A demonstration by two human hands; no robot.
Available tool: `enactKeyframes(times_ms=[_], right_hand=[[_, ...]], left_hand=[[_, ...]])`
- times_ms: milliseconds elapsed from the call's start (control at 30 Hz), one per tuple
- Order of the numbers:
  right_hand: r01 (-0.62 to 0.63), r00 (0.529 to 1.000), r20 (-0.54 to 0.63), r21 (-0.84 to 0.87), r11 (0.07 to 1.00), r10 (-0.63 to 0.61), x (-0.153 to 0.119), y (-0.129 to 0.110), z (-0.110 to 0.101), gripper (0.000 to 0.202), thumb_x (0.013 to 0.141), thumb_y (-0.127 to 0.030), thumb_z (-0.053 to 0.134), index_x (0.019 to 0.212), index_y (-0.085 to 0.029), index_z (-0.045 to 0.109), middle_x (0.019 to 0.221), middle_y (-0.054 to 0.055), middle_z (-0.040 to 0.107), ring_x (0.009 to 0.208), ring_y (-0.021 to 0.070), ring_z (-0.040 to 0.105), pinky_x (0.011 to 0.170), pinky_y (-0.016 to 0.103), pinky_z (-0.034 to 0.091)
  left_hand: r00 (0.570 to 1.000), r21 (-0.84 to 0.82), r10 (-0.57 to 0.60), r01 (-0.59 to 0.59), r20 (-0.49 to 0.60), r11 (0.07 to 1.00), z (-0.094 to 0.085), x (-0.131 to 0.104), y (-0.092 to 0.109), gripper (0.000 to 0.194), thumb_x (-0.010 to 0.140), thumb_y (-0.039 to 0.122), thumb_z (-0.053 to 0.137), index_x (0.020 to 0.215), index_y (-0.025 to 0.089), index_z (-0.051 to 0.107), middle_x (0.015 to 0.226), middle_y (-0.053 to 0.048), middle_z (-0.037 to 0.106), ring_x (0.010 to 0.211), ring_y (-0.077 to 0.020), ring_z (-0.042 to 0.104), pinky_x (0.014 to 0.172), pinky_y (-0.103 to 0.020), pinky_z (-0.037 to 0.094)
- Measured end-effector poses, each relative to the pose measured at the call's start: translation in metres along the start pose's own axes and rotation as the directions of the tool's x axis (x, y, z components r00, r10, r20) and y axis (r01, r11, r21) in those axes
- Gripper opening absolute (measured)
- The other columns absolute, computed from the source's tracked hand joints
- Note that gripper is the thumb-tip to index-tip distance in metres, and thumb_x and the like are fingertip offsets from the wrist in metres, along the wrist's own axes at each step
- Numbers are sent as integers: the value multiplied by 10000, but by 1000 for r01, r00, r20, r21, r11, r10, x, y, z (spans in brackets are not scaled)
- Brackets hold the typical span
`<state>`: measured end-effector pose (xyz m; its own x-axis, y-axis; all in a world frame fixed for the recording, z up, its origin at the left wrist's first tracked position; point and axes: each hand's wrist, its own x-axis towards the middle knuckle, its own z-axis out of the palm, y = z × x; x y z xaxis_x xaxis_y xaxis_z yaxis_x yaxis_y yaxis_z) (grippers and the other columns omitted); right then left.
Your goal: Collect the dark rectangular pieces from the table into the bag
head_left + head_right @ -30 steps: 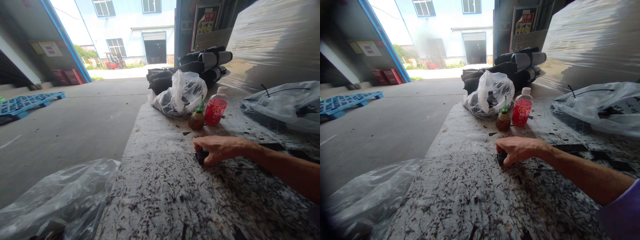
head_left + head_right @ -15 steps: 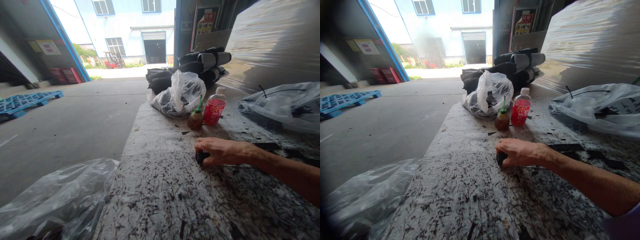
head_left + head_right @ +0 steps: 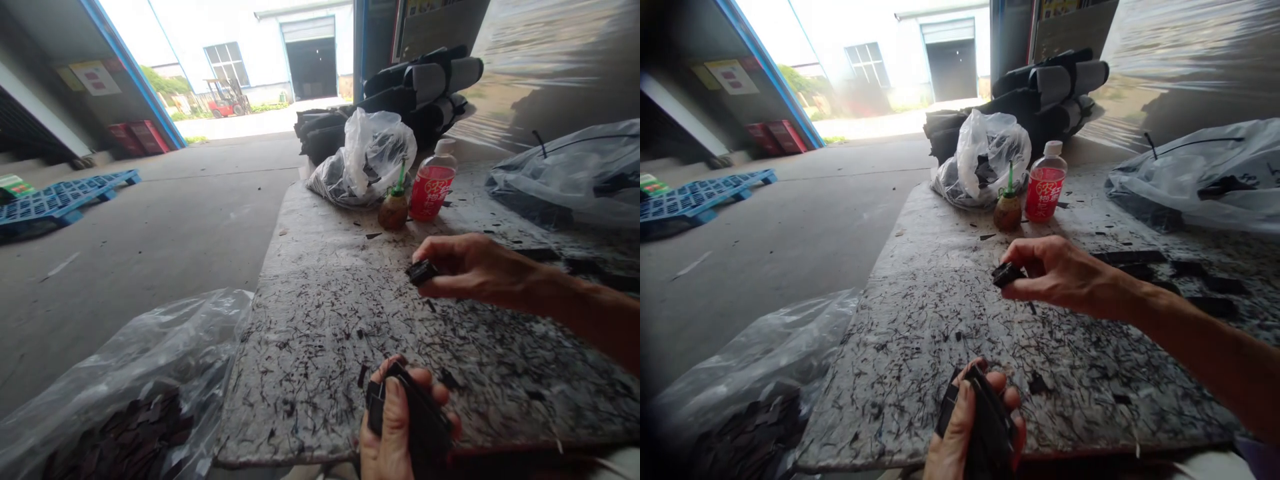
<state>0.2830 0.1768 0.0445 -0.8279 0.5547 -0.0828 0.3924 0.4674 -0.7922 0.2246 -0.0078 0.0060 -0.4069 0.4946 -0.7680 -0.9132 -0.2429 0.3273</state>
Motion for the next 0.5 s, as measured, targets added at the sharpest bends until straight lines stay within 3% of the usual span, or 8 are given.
enactKeyframes(times_ms=[100, 200, 267, 333, 433, 500], right_hand=[[-176, 962, 259, 339, 924, 88, -40, -25, 14, 212, 732, -350, 675, 883, -223, 596, 720, -19, 620, 637, 150, 575, 550, 241, 419], [-293, 922, 351, 352, 889, 165, -69, -41, 34, 150, 727, -230, 655, 873, -223, 620, 783, -14, 649, 705, 157, 592, 575, 227, 438], [-295, 925, 334, 326, 898, 182, -78, -46, 46, 145, 715, -195, 637, 857, -218, 625, 798, -15, 646, 724, 156, 586, 562, 215, 426], [-243, 945, 285, 282, 928, 161, -80, -47, 56, 126, 705, -185, 625, 827, -212, 617, 762, -25, 627, 700, 144, 569, 544, 207, 407], [-151, 976, 175, 135, 979, 127, -79, -45, 67, 135, 676, -160, 623, 800, -211, 607, 740, -36, 603, 676, 128, 544, 544, 205, 397], [-101, 989, 108, 37, 994, 96, -79, -42, 72, 180, 661, -147, 625, 826, -216, 605, 783, -30, 610, 706, 133, 552, 581, 211, 415]], left_hand=[[998, -96, 41, -37, 41, 995, -2, 1, -6, 167, 880, 132, 513, 799, 156, 658, 662, -72, 718, 562, -198, 668, 450, -274, 531], [989, -261, -56, 92, 140, 961, -4, -3, -8, 218, 895, 235, 521, 800, 150, 698, 737, -109, 728, 642, -194, 674, 582, -289, 546], [959, -337, -100, 188, 264, 923, -5, -5, -9, 344, 909, 351, 483, 785, 135, 721, 767, -142, 723, 695, -217, 674, 703, -334, 541], [929, -346, -82, 215, 361, 914, -8, -6, -11, 416, 901, 427, 464, 779, 133, 731, 775, -151, 717, 740, -251, 671, 777, -383, 525], [900, -282, -57, 194, 431, 940, -15, -2, -17, 403, 848, 487, 534, 838, 134, 730, 822, -150, 711, 796, -261, 664, 833, -386, 507], [904, -204, -33, 131, 426, 970, -20, 2, -22, 355, 815, 467, 597, 885, 141, 716, 859, -142, 707, 832, -246, 660, 865, -364, 491]])
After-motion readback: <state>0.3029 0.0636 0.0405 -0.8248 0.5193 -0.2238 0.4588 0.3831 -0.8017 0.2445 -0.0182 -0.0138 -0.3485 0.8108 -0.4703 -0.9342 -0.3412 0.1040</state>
